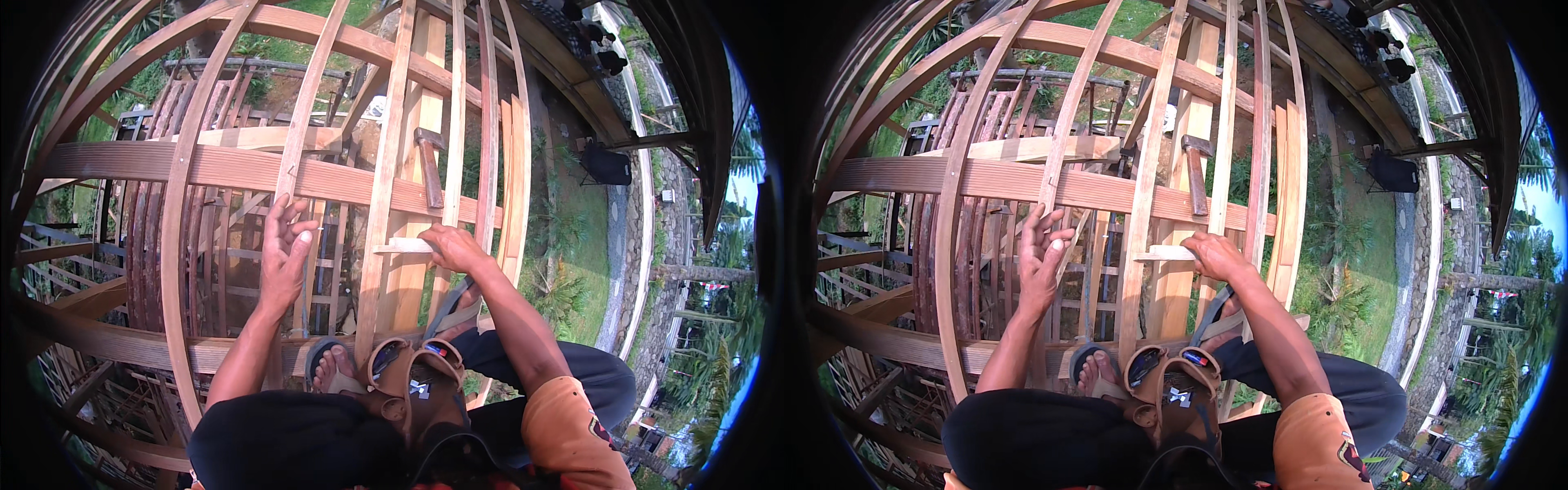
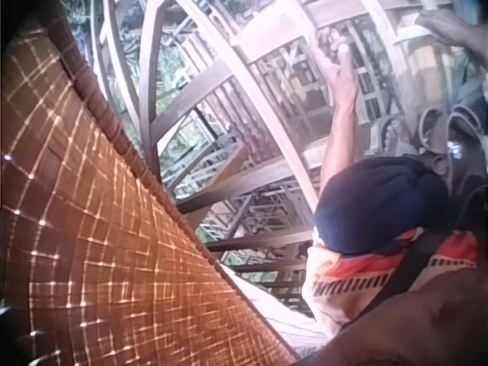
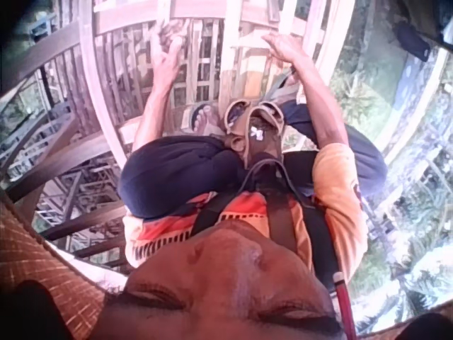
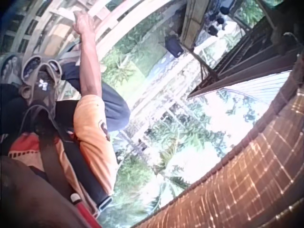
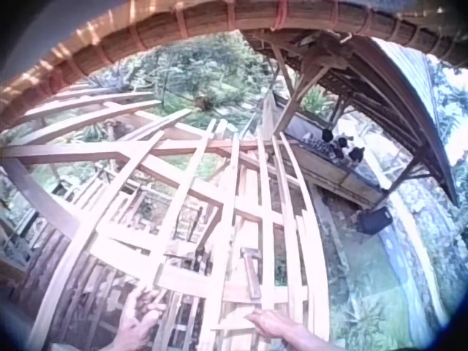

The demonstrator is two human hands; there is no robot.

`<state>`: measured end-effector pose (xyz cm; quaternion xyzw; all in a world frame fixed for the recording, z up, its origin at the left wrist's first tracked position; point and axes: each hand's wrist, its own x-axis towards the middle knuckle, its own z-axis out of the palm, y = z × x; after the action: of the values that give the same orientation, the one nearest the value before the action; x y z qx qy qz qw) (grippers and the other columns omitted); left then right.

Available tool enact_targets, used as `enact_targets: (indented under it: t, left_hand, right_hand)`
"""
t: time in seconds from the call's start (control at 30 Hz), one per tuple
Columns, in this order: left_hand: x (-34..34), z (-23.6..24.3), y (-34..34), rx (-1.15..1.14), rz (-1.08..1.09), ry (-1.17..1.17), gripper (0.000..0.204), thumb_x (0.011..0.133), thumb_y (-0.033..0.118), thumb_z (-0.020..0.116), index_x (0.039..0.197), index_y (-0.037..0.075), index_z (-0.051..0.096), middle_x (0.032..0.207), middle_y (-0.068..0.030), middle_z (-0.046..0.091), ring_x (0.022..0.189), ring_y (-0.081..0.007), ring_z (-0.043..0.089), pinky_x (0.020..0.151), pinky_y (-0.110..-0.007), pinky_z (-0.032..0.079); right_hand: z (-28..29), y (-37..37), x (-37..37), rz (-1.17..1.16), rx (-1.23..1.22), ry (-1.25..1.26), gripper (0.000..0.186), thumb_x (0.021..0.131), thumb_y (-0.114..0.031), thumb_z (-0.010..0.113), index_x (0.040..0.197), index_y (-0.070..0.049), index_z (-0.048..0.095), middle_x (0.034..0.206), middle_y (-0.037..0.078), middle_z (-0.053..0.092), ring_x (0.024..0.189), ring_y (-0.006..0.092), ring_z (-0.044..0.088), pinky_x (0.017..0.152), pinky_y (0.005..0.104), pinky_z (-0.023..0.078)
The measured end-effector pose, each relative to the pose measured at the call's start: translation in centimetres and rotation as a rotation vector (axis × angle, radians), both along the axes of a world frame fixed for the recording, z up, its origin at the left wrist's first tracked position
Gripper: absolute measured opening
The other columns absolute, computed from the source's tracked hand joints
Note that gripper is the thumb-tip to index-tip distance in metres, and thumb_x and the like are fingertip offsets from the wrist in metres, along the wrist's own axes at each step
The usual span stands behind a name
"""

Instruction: The person aligns a wooden tile against the roof frame, marks it with a pink pencil, and then uses a hammer to secure it to the wooden slats.

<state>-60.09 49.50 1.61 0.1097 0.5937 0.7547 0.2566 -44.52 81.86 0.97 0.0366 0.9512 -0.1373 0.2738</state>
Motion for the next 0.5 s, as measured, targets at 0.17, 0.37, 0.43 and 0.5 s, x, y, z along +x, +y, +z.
enact_targets:
  t: [0.17,0.37,0.43,0.5]
  left_hand:
    - [0.7,-0.9,-0.6,-0.026,0.0,-0.059,0.064,0.098,0.009,0.055,0.154,0.0,0.025,0.143,-0.0155,0.046,0.116,-0.0185,0.058,0.102,-0.034,0.046]
    - [-0.9,-1.5,-2.9,-0.53,0.142,0.623,0.057,0.09,0.01,0.065,0.142,-0.002,0.045,0.137,-0.0183,0.052,0.118,-0.0307,0.057,0.104,-0.042,0.044]
    - [-2.0,-1.1,-2.5,-0.764,0.199,0.772,0.068,0.083,0.026,0.076,0.139,-0.001,0.048,0.144,-0.0232,0.045,0.135,-0.0402,0.04,0.114,-0.054,0.029]
    - [-3.9,-1.5,-2.8,-0.953,0.199,0.856,0.095,0.075,0.045,0.082,0.146,-0.003,0.04,0.153,-0.027,0.033,0.148,-0.0416,0.021,0.118,-0.06,0.016]
  right_hand:
    - [-0.5,0.1,-2.3,0.126,-0.009,-0.119,0.038,0.074,-0.008,0.072,0.111,-0.007,0.061,0.103,0.015,0.066,0.096,0.039,0.066,0.081,0.0482,0.055]
    - [-0.7,-1.0,-3.5,0.253,-0.073,-0.287,0.042,0.071,-0.014,0.079,0.109,-0.006,0.064,0.097,0.02,0.068,0.095,0.0411,0.067,0.085,0.0464,0.055]
    - [-0.4,0.1,-3.9,0.222,-0.101,-0.399,0.046,0.072,-0.02,0.082,0.113,-0.006,0.067,0.1,0.02,0.071,0.094,0.0377,0.069,0.085,0.0437,0.055]
    - [-0.6,3.3,-4.4,-0.05,-0.328,-0.329,0.054,0.073,-0.024,0.085,0.119,-0.003,0.065,0.094,0.018,0.072,0.095,0.0327,0.07,0.083,0.0412,0.056]
